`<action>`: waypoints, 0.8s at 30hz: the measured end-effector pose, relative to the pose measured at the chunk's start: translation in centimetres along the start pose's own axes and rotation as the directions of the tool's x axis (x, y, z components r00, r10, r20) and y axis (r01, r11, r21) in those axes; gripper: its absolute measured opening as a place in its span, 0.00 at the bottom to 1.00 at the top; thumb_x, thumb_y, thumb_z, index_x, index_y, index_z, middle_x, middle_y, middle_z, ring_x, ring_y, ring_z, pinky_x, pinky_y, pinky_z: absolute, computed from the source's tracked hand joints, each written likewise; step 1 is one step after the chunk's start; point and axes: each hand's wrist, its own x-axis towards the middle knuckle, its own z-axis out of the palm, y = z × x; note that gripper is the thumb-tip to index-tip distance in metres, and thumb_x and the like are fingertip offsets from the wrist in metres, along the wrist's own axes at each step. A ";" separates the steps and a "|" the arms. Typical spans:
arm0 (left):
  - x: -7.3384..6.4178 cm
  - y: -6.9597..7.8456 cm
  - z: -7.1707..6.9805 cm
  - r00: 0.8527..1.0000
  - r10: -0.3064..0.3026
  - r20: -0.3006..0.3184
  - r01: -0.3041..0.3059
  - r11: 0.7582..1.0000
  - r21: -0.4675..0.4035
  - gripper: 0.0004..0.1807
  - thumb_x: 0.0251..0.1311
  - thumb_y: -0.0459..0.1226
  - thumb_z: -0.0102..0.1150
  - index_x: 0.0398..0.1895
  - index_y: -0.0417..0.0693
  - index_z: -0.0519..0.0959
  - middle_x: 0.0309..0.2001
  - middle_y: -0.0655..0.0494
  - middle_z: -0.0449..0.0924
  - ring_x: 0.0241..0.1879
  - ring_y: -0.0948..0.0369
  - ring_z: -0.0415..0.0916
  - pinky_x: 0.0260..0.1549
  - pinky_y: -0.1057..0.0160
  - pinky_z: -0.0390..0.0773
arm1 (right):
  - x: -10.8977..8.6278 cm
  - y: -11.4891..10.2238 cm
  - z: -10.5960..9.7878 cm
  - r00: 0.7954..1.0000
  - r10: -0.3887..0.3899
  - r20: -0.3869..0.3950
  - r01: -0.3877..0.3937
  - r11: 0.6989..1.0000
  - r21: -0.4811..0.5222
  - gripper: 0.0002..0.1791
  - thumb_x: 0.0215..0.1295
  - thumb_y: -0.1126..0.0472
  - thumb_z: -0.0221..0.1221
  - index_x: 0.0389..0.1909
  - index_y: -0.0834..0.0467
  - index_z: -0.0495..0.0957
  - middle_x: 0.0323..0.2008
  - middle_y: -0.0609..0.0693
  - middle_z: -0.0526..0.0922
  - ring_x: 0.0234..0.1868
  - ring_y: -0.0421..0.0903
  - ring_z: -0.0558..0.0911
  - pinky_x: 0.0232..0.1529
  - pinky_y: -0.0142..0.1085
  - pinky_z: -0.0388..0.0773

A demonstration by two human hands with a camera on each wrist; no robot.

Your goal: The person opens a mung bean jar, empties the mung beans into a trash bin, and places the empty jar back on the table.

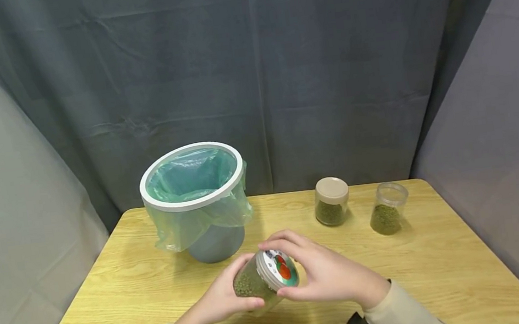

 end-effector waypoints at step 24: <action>-0.2 0.1 0.5 0.998 -0.008 -0.067 0.013 0.997 0.076 0.41 0.51 0.42 0.80 0.69 0.58 0.70 0.59 0.58 0.80 0.54 0.63 0.76 0.54 0.61 0.76 | -0.5 -1.8 1.1 0.932 0.332 -0.142 -0.324 0.943 0.078 0.30 0.70 0.44 0.64 0.69 0.49 0.72 0.58 0.49 0.77 0.49 0.43 0.78 0.43 0.36 0.79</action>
